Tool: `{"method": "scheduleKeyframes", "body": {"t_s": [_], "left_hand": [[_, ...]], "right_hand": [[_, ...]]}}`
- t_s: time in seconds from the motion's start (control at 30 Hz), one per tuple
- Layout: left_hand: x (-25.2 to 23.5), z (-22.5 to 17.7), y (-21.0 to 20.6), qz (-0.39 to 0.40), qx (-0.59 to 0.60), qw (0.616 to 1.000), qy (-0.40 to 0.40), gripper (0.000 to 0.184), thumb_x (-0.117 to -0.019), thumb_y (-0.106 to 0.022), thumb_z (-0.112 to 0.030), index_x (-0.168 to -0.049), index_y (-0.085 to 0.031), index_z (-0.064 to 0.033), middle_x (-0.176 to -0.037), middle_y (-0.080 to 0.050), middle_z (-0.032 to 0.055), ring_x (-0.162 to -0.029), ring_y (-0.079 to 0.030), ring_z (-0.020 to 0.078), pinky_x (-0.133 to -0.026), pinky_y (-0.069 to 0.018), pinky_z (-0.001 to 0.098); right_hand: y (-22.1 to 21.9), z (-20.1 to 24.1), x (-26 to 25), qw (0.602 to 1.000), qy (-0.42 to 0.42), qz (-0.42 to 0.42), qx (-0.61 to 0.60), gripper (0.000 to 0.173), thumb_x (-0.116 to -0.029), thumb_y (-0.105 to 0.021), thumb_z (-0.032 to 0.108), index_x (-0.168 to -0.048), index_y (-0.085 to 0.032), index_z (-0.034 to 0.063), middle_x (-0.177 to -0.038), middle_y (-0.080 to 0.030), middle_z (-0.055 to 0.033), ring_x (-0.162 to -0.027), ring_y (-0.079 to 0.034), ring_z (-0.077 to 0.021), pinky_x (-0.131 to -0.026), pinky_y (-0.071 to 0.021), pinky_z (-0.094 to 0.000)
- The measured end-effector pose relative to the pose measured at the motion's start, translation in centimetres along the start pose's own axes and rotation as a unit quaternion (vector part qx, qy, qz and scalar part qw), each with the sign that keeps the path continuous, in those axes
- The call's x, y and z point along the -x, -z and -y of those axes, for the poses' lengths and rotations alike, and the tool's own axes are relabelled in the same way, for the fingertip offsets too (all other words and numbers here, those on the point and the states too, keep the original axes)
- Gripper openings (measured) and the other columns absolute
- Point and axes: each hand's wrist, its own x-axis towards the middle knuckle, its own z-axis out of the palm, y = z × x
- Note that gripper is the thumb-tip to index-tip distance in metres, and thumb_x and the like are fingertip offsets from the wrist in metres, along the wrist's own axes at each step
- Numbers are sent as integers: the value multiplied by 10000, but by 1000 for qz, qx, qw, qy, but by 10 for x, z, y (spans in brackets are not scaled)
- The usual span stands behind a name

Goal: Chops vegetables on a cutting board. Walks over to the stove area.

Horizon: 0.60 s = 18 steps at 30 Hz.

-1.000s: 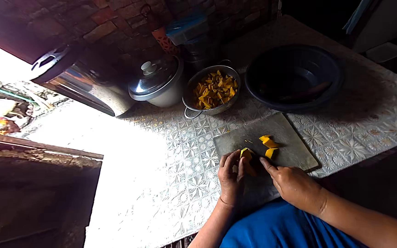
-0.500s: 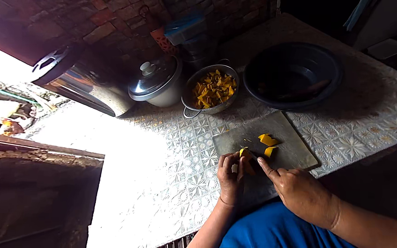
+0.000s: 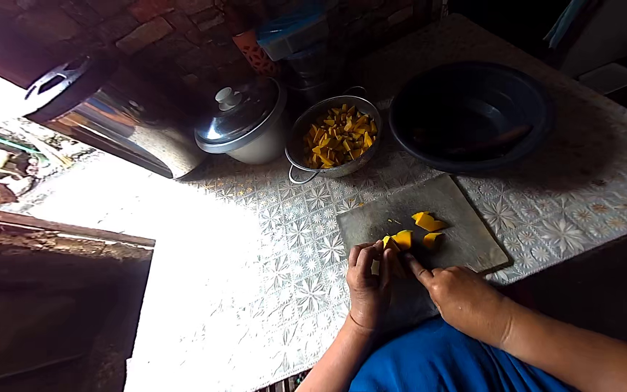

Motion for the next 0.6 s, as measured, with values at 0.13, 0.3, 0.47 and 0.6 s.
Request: {"method": "scheduleKeyframes", "body": {"t_s": [0.13, 0.3, 0.47, 0.6], "left_hand": [[4, -1, 1, 12, 8, 1000, 8, 162, -944, -670, -87, -1003, -704, 61, -978, -684, 128, -871, -683, 95, -791, -587, 204], [7, -3, 8, 53, -20, 998, 9, 351, -886, -738, -124, -1159, -689, 91, -1086, -674, 183, -911, -696, 118, -817, -602, 234], [6, 4, 6, 37, 26, 999, 31, 313, -879, -731, -47, -1138, -634, 100, -1015, -707, 137, -900, -711, 122, -841, -608, 271], [4, 5, 4, 26, 38, 998, 32, 237, -861, -751, -39, -1052, -662, 71, -1009, -695, 130, -888, -705, 119, -818, -612, 253]], "right_hand": [[-1, -3, 4, 1000, -26, 12, -7, 604, -972, -505, 30, -1569, -407, 35, -786, -698, -160, -702, -709, -361, -630, -562, -491], [-19, -18, 10, 983, 9, -180, -46, 524, -919, -534, 80, -1436, -598, 27, -632, -636, -102, -517, -639, -286, -494, -538, -439], [-9, -15, 16, 948, 60, -312, -10, 523, -878, -515, 98, -1378, -662, 47, -575, -575, -45, -419, -527, -199, -403, -436, -335], [-6, -10, 19, 950, 75, -302, 24, 529, -873, -523, 75, -1382, -665, 70, -558, -546, -34, -410, -509, -196, -392, -411, -325]]}}
